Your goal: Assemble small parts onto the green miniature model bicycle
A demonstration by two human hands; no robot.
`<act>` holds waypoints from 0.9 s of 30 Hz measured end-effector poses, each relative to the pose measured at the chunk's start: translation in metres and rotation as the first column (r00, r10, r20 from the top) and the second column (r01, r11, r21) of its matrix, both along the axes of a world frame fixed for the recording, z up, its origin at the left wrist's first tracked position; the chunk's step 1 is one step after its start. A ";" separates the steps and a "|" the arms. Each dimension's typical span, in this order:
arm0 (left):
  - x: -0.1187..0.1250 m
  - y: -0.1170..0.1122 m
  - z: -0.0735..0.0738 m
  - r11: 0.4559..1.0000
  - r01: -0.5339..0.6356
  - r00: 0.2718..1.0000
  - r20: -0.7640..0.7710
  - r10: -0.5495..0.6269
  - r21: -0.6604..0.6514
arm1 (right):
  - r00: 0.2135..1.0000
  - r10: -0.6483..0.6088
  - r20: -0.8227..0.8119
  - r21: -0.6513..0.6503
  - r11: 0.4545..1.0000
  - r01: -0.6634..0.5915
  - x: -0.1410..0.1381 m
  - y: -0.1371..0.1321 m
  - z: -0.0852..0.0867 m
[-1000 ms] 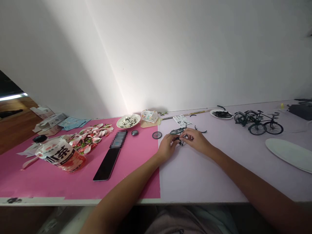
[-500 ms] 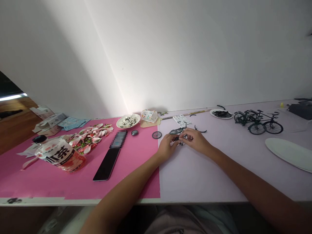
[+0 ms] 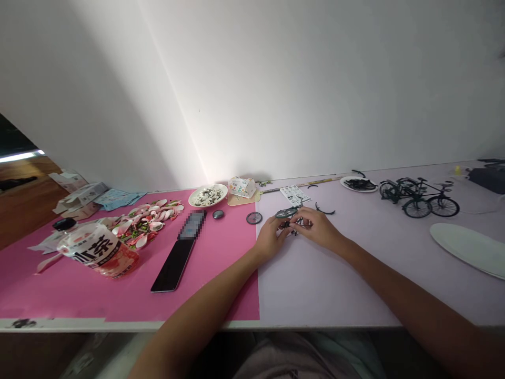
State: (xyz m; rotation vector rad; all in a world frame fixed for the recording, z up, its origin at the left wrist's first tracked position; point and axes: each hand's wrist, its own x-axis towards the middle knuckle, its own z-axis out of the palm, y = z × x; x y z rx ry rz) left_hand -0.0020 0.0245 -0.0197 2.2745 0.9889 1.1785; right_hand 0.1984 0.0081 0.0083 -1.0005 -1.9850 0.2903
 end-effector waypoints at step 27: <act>0.002 -0.003 0.007 0.999 0.010 1.000 -0.003 -0.010 -0.042 | 1.000 -0.009 0.003 -0.056 0.998 0.009 -0.003 -0.004 0.004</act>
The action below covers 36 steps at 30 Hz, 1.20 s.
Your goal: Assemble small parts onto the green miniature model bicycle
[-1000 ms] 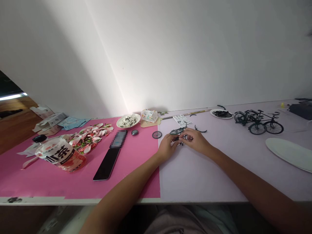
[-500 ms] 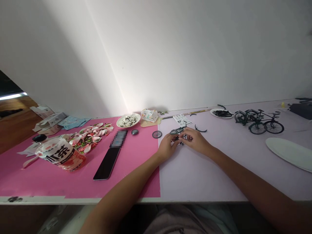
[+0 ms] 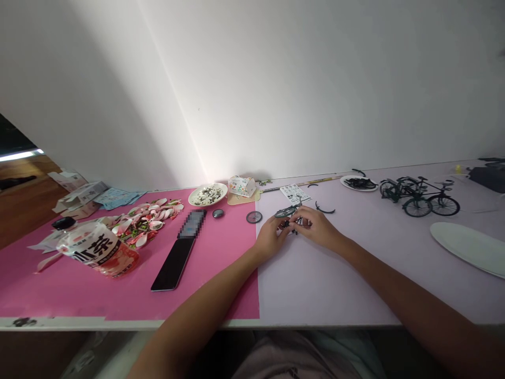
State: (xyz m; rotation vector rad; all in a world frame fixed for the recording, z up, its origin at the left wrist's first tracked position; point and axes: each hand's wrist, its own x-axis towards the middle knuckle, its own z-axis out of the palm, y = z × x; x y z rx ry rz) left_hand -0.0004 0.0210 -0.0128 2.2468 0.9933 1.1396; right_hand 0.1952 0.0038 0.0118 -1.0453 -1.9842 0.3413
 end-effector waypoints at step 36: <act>0.000 -0.002 0.005 0.998 0.061 0.996 -0.064 -0.064 -0.035 | 1.000 -0.001 0.009 -0.058 0.998 0.001 -0.002 -0.005 0.003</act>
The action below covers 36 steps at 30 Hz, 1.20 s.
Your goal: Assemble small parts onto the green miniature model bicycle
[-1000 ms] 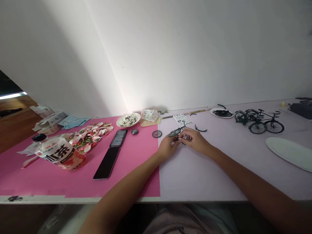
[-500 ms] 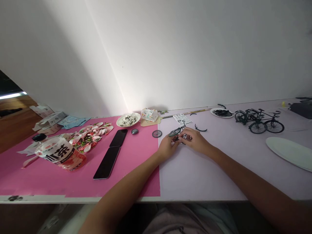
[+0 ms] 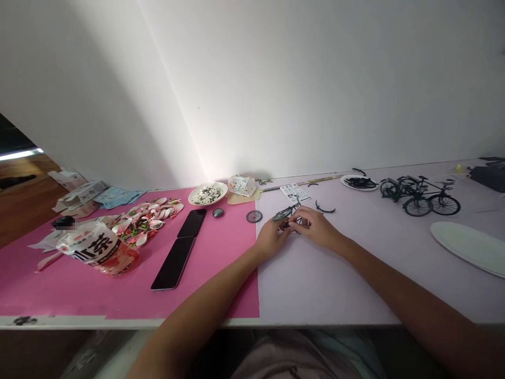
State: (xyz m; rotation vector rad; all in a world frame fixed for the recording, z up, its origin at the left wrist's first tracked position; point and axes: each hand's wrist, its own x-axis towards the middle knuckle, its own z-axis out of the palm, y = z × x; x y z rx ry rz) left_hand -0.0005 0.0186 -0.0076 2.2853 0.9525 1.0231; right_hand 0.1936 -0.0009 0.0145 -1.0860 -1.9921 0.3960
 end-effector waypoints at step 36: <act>0.000 -0.002 0.002 1.000 -0.002 1.000 -0.027 0.001 -0.028 | 1.000 0.017 0.005 -0.029 0.999 -0.016 -0.001 -0.001 0.000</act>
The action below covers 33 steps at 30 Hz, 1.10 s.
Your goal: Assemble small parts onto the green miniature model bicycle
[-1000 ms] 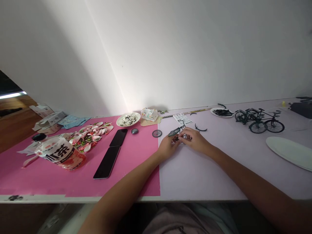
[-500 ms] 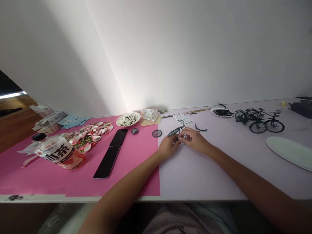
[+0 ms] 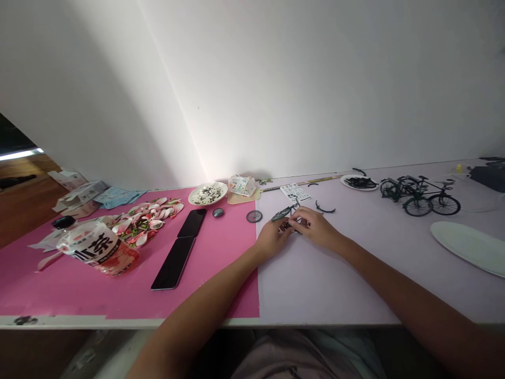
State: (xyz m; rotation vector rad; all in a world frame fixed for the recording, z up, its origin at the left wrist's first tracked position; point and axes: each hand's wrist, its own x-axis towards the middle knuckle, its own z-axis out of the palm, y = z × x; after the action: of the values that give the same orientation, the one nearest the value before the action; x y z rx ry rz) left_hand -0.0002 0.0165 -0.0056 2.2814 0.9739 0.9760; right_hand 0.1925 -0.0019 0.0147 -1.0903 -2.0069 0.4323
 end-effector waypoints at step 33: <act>-0.001 0.001 -0.002 1.000 0.015 1.000 0.009 -0.015 0.011 | 1.000 -0.003 -0.013 0.018 1.000 0.003 -0.002 -0.002 0.001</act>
State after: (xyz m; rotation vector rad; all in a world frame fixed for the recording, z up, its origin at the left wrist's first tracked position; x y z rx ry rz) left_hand -0.0009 0.0178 -0.0079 2.2881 0.9485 0.9869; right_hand 0.1907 -0.0037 0.0157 -1.0772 -1.9938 0.4179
